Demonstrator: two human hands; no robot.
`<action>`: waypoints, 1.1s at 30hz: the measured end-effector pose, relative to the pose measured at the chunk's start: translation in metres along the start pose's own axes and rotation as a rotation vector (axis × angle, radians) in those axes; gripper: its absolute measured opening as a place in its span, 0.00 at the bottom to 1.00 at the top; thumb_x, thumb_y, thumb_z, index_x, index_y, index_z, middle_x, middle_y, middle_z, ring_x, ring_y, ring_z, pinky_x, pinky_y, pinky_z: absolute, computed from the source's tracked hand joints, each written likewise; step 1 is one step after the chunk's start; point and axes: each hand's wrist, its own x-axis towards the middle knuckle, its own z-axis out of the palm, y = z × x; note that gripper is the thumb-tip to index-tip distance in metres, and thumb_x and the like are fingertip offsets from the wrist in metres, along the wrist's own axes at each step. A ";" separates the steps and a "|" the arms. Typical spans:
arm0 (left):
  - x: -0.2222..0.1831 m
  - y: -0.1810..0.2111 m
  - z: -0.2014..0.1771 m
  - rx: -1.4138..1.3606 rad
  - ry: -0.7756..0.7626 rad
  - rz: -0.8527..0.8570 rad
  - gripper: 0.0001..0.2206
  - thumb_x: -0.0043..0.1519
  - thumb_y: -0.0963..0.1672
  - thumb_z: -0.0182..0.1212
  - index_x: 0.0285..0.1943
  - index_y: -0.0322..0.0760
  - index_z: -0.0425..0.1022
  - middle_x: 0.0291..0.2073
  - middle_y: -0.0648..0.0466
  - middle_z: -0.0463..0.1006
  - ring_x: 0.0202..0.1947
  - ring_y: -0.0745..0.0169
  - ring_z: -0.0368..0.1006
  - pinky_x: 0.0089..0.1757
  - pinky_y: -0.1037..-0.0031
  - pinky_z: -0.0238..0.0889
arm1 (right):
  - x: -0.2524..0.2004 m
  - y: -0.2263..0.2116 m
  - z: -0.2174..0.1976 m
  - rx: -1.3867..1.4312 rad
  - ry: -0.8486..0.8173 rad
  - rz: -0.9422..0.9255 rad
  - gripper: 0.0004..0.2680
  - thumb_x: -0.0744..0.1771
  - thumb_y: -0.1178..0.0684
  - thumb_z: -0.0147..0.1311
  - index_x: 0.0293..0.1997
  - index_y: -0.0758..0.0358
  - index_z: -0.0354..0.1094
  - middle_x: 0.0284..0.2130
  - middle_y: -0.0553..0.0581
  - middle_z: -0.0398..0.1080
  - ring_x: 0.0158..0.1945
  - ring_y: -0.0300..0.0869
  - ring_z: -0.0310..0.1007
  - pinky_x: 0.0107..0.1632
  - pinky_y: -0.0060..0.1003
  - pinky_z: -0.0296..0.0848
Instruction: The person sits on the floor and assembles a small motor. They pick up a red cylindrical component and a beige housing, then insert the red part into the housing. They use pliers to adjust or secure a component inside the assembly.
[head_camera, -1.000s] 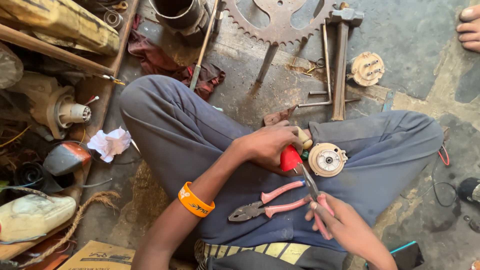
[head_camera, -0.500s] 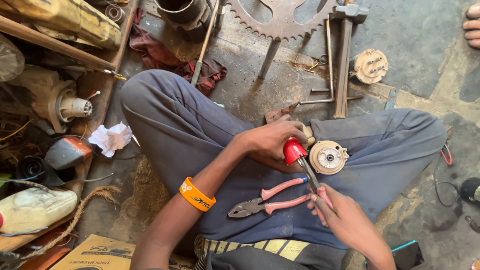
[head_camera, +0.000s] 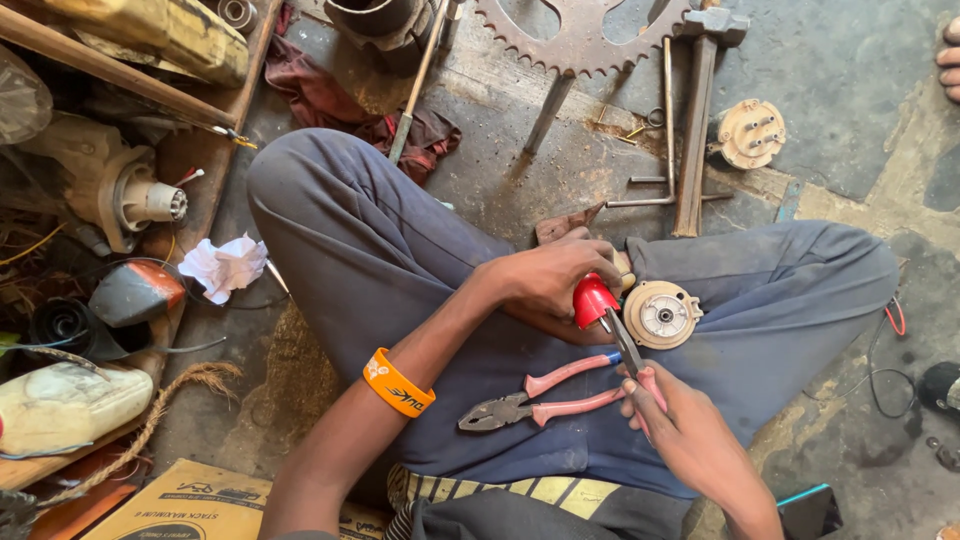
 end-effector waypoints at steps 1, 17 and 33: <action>0.000 0.004 -0.002 0.004 0.005 0.000 0.24 0.40 0.45 0.69 0.49 0.39 0.80 0.46 0.44 0.74 0.49 0.43 0.69 0.51 0.60 0.58 | 0.002 0.006 0.000 0.016 0.000 -0.013 0.11 0.69 0.47 0.45 0.47 0.63 0.69 0.25 0.53 0.73 0.28 0.37 0.70 0.33 0.35 0.72; -0.001 0.033 -0.008 0.023 -0.111 -0.295 0.28 0.43 0.52 0.77 0.51 0.42 0.76 0.51 0.48 0.69 0.53 0.40 0.61 0.52 0.54 0.62 | 0.024 0.008 -0.017 0.186 -0.328 0.162 0.10 0.66 0.46 0.56 0.35 0.63 0.65 0.21 0.52 0.69 0.23 0.36 0.66 0.28 0.32 0.66; -0.012 0.033 -0.001 -0.013 0.023 -0.365 0.30 0.45 0.46 0.74 0.60 0.51 0.71 0.54 0.49 0.68 0.57 0.33 0.62 0.52 0.47 0.64 | 0.042 0.002 -0.033 -0.082 -0.242 0.161 0.14 0.65 0.45 0.62 0.26 0.61 0.63 0.17 0.47 0.53 0.21 0.35 0.51 0.23 0.36 0.56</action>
